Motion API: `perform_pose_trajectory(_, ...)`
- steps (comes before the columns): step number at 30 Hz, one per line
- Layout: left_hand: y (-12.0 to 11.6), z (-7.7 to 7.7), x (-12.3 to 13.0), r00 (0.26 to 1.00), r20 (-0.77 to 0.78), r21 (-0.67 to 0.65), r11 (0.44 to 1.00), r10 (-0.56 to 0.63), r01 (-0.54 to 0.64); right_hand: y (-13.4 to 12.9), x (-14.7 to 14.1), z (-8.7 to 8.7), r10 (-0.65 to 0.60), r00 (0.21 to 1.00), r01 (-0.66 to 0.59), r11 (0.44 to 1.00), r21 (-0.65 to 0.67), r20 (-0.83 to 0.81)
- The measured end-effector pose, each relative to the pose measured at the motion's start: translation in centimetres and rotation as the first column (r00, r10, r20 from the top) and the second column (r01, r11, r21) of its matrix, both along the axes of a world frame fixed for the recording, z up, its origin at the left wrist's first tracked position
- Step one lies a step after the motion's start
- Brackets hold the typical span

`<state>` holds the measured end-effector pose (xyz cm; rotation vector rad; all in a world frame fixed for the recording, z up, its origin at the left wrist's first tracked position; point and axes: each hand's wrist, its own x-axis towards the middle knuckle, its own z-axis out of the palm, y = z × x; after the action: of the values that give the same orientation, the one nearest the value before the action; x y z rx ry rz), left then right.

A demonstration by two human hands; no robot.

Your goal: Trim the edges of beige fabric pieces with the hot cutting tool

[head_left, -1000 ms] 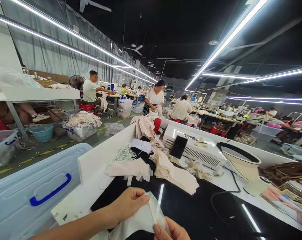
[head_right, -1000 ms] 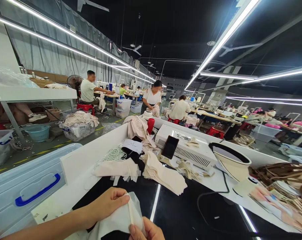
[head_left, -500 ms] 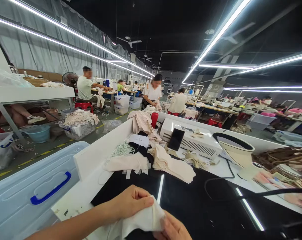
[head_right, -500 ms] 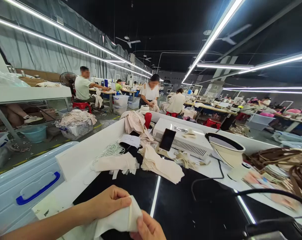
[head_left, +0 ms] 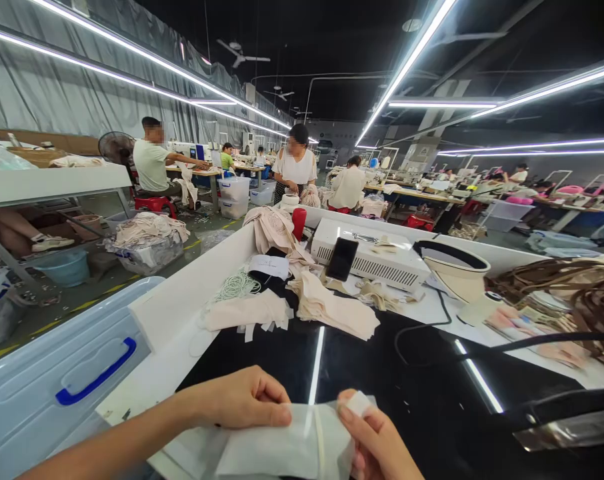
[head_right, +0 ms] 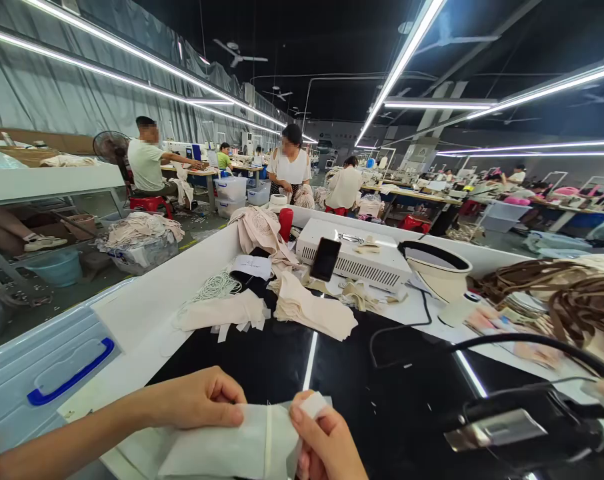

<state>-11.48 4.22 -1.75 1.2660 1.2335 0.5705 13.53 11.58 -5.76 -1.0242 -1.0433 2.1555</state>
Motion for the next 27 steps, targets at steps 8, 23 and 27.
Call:
perform_pose_trajectory(8, 1.2, -0.7, -1.1, 0.806, -0.575, 0.239, 0.971, 0.141, 0.001, 3.1, 0.3, -0.6, -0.109, 0.915, -0.115, 0.854, 0.508, 0.389)
perform_pose_trajectory(23, 1.1, -7.2, 4.4, 0.688, -0.649, 0.753, 0.404, 0.325, 0.52, 6.8, 1.3, -1.0, -0.388, 0.76, -0.245, 0.572, 0.783, 0.521)
perform_pose_trajectory(27, 1.0, -7.5, 3.9, 0.691, -0.662, 0.738, 0.417, 0.291, 0.531, 6.5, 2.2, -0.9, -0.456, 0.732, -0.254, 0.507, 0.824, 0.506)
